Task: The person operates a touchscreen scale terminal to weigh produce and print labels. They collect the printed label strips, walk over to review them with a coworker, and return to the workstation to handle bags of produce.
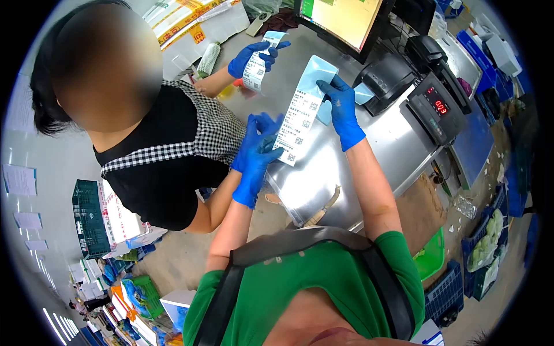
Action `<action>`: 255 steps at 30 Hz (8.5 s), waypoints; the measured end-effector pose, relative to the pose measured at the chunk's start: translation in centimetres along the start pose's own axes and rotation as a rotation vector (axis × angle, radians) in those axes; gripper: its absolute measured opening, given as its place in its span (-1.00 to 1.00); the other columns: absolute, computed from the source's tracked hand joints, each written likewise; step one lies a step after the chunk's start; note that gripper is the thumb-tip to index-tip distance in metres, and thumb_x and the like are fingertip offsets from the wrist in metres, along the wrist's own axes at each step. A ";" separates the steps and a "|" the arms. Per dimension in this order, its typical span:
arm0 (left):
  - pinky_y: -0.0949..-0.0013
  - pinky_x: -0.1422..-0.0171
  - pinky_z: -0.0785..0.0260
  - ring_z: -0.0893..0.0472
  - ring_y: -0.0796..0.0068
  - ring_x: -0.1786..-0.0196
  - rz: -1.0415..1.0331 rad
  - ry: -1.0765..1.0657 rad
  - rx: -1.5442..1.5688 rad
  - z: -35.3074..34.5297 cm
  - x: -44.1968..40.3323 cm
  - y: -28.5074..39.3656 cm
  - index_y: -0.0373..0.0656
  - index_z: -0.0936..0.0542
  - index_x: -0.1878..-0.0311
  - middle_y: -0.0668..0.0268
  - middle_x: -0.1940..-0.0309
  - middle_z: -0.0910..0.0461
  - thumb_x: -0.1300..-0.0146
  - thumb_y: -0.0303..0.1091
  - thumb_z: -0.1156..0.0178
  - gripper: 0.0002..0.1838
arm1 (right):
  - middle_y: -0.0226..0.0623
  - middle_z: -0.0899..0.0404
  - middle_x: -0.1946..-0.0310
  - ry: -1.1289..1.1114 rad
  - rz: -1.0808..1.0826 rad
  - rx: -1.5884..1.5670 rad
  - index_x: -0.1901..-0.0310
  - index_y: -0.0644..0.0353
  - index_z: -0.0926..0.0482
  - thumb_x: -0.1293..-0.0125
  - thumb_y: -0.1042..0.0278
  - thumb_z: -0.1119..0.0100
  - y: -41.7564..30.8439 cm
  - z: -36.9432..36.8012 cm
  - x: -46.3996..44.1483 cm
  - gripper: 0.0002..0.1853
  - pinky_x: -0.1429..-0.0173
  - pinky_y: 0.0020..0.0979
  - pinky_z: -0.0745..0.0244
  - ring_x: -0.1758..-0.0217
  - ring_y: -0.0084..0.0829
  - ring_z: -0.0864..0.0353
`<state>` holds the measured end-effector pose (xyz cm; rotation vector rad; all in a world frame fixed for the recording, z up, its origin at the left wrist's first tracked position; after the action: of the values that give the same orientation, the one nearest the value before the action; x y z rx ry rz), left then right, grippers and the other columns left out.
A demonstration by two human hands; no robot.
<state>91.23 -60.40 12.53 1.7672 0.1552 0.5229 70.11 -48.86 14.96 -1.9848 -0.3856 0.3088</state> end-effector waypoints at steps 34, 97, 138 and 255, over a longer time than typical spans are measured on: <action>0.43 0.03 -0.44 -0.61 0.36 0.18 0.072 0.110 0.038 2.2 5.6 -4.7 -0.35 -0.47 -0.09 0.13 0.12 -0.59 -0.31 -0.30 -0.07 -0.63 | -0.43 -0.53 0.33 -0.034 -0.237 -0.157 -0.07 0.23 -0.53 -0.28 0.35 -0.01 7.6 6.1 3.9 -0.65 0.36 -0.66 -0.28 0.44 -0.70 -0.38; 0.46 -0.06 -0.37 -0.54 0.51 0.00 0.352 -0.954 -0.412 -101.4 49.7 -57.0 -0.19 -0.45 -0.19 0.28 -0.04 -0.54 -0.26 -0.33 -0.12 -0.57 | -0.07 -0.60 0.15 0.919 -1.310 0.838 0.09 0.11 -0.62 -0.16 0.30 -0.10 -19.3 109.5 143.3 -0.72 0.03 -0.20 -0.48 0.10 -0.10 -0.59; 0.30 -0.12 -0.37 -0.55 0.36 -0.01 0.270 0.313 0.213 -152.5 -31.9 -31.0 -0.19 -0.35 -0.26 0.21 -0.05 -0.52 -0.31 -0.20 -0.07 -0.51 | -0.17 -0.44 -0.15 0.144 -0.201 0.791 -0.18 0.35 -0.39 -0.35 0.47 0.07 -55.6 193.8 -37.2 -0.62 -0.23 -0.40 -0.31 -0.15 -0.37 -0.44; 0.29 0.06 -0.41 -0.57 0.29 0.04 -0.121 2.406 0.713 -115.6 -67.5 -12.3 -0.23 -0.41 -0.20 0.18 -0.04 -0.53 -0.27 -0.12 -0.14 -0.48 | -0.32 -0.59 0.30 -2.755 1.452 0.508 0.12 -0.02 -0.60 -0.11 0.10 -0.16 -15.9 67.8 -74.5 -0.69 0.13 -0.17 -0.45 0.23 -0.22 -0.60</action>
<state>-15.82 20.31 3.06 0.6250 2.1875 2.3661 -26.03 -16.56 3.99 -0.3854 0.1560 -2.9727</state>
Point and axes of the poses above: each hand's wrist, its own x-axis away from the middle knuckle, its own z-axis out of the back of the hand, y = z × x, the point moved 8 cm from there along -x, towards the middle knuckle
